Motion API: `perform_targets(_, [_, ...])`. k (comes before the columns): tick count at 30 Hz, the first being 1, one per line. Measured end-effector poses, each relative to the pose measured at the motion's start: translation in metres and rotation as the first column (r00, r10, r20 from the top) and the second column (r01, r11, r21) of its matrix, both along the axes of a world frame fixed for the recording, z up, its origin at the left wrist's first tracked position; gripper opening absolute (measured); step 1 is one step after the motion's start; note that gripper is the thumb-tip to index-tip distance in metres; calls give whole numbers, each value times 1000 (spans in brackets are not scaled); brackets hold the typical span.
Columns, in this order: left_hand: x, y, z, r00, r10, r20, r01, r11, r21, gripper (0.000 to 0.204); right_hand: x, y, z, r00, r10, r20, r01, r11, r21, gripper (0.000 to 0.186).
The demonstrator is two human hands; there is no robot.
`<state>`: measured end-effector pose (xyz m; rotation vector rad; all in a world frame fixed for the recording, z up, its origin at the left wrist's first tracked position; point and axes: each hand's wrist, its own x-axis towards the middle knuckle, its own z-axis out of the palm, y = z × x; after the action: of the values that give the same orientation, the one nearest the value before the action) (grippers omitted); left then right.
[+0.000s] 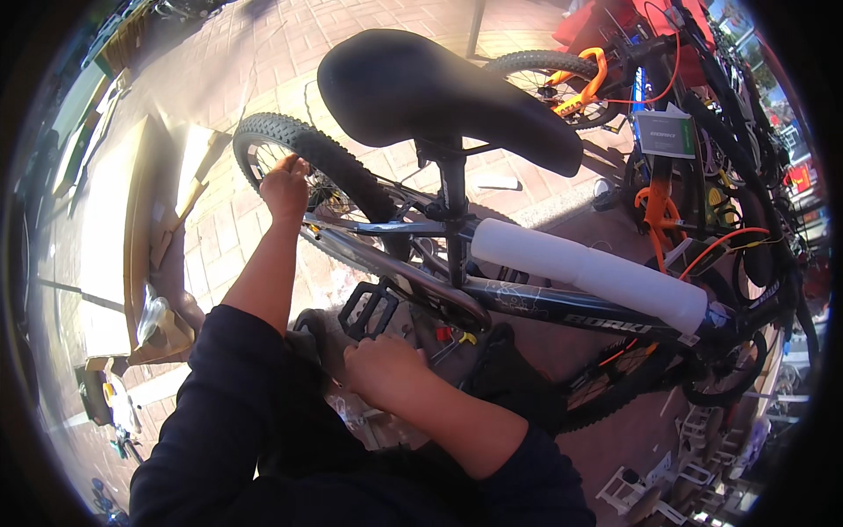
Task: The person adjusts the bicycle seat using a wrench, then inflates the rear tire with a hand pump. The seat is tightened and the tire is pumped to the desired pressure.
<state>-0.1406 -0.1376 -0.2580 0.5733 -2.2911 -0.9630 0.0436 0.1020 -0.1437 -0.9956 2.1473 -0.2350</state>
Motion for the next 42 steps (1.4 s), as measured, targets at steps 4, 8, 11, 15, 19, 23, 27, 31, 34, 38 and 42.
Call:
perform_targets(4, [-2,2,1,999,47,-4,-47,996,-77,28,1,0,-2,1000,-2,-5,3,1000,3,46])
perform_targets(8, [-3,-2,-6,999,35,-16,-36,996,-78,28,0,-1,0,1000,-10,0,10,1000,-1,45])
perform_targets(11, [-3,-7,-7,999,10,35,-5,991,-134,28,0,-1,2,1000,1,4,-1,1000,8,45])
perform_targets(15, [0,-2,1,1000,4,7,-3,987,-158,28,0,1,0,1000,-7,-3,7,1000,16,45])
perform_targets(19, [-1,-1,1,1000,30,-7,-31,990,-139,27,0,1,1,1000,-7,-5,7,1000,10,45])
perform_targets(23, [-2,-3,-1,999,19,34,-11,979,-205,27,0,0,2,1000,-15,-5,15,1000,7,45])
perform_targets(27, [4,4,19,990,50,132,-33,991,-130,30,1,0,-1,1000,-10,-12,10,1000,8,45])
perform_targets(31, [11,20,71,769,84,634,20,988,-155,34,1,2,1,1000,-2,-15,1,1000,-12,43])
perform_targets(34, [26,50,88,696,-235,679,442,885,-146,36,1,6,0,1000,-17,-17,16,1000,-7,42])
perform_targets(38, [70,112,111,528,-726,441,346,658,669,39,-3,7,1,1000,-2,-23,2,1000,-18,40])
perform_targets(42, [87,138,76,713,-662,231,58,384,922,29,-7,5,15,998,-1,70,-2,999,35,37])
